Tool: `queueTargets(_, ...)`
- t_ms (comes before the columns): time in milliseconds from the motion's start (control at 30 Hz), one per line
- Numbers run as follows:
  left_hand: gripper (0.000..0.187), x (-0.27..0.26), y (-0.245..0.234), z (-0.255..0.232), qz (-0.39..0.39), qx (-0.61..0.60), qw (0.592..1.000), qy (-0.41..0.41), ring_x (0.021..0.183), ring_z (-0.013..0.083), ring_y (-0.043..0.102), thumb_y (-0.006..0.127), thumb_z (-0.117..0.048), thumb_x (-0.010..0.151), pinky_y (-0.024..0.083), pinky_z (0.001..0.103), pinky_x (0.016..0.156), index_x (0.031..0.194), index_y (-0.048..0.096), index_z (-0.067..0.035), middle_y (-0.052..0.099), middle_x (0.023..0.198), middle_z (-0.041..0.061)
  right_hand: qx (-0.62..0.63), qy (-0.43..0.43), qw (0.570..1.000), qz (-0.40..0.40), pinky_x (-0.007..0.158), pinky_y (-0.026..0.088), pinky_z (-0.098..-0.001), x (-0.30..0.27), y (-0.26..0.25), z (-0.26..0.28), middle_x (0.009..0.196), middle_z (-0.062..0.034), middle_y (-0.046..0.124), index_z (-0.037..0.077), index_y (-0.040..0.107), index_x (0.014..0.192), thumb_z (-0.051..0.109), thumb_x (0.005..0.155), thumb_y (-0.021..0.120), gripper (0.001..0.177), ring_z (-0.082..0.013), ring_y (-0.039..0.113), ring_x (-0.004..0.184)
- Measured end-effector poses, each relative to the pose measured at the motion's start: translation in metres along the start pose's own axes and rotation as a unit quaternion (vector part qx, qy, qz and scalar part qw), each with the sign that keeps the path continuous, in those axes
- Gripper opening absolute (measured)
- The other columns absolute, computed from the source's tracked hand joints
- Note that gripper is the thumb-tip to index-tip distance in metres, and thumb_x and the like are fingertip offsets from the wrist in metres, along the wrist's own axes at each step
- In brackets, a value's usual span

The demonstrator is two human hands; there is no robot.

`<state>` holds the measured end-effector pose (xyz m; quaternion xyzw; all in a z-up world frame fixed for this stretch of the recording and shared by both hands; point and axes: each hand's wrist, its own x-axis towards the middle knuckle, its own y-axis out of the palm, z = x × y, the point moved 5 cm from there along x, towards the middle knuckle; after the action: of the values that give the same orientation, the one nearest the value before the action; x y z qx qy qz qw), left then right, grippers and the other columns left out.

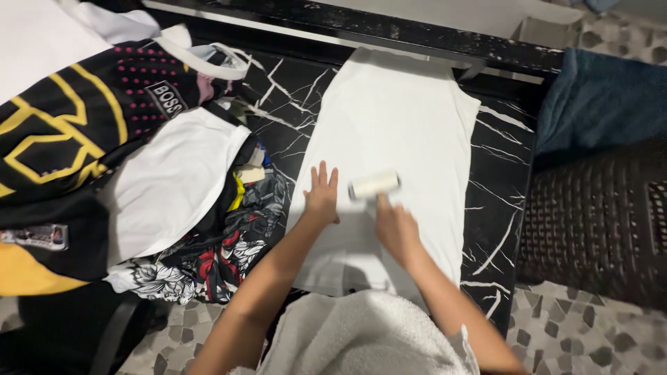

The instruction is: The person uses a lint roller to remove lint from several garments on a black marble table. They roll the white t-shirt, a black jersey, and a white tank top, then place each item into a brown laundry basket. The person also moves other clothes from the table into the basket.

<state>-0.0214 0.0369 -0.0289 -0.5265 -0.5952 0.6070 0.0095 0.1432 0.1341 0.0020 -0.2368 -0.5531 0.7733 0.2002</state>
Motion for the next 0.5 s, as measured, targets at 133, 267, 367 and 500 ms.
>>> queueTargets(133,0.146,0.004,-0.002,-0.011,0.038,0.007,0.999,-0.022,0.155,0.0483,-0.011,0.101,-0.018,0.059,0.035,0.077,0.107,0.165,0.003,-0.031,-0.025,0.169,0.016,0.052,0.138,0.975,0.168,0.081,0.057,-0.0573,-0.081,-0.030,-0.031,0.093,-0.0278,0.070,0.020,0.064,0.129,0.020,0.092,0.054,0.039,-0.0488,0.070,0.088)
queueTargets(267,0.146,0.005,-0.004,-0.020,0.068,0.032,0.996,-0.049,0.154,0.0502,-0.014,0.100,-0.018,0.061,0.034,0.078,0.107,0.163,-0.001,-0.043,-0.031,0.167,0.015,0.038,0.191,0.975,0.111,0.083,0.055,-0.0592,-0.020,-0.041,-0.057,0.095,-0.0288,0.071,0.015,0.064,0.128,0.027,0.100,0.048,0.035,-0.0508,0.069,0.092)
queueTargets(367,0.145,0.005,-0.008,-0.021,0.072,0.029,0.995,-0.058,0.155,0.0489,-0.015,0.100,-0.020,0.061,0.033,0.078,0.108,0.162,-0.001,-0.045,-0.032,0.167,0.014,0.050,0.110,0.993,-0.017,0.077,0.055,-0.0617,0.085,-0.036,-0.071,0.092,-0.0302,0.070,0.011,0.064,0.127,0.022,0.100,0.049,0.033,-0.0512,0.069,0.087)
queueTargets(500,0.146,0.006,-0.007,-0.021,0.075,0.025,0.995,-0.064,0.155,0.0479,-0.015,0.100,-0.021,0.060,0.033,0.078,0.109,0.162,-0.002,-0.047,-0.032,0.167,0.013,0.047,0.099,0.989,-0.103,0.077,0.055,-0.0595,0.212,-0.025,-0.086,0.096,-0.0296,0.068,0.017,0.057,0.142,0.027,0.100,0.050,0.043,-0.0509,0.067,0.089)
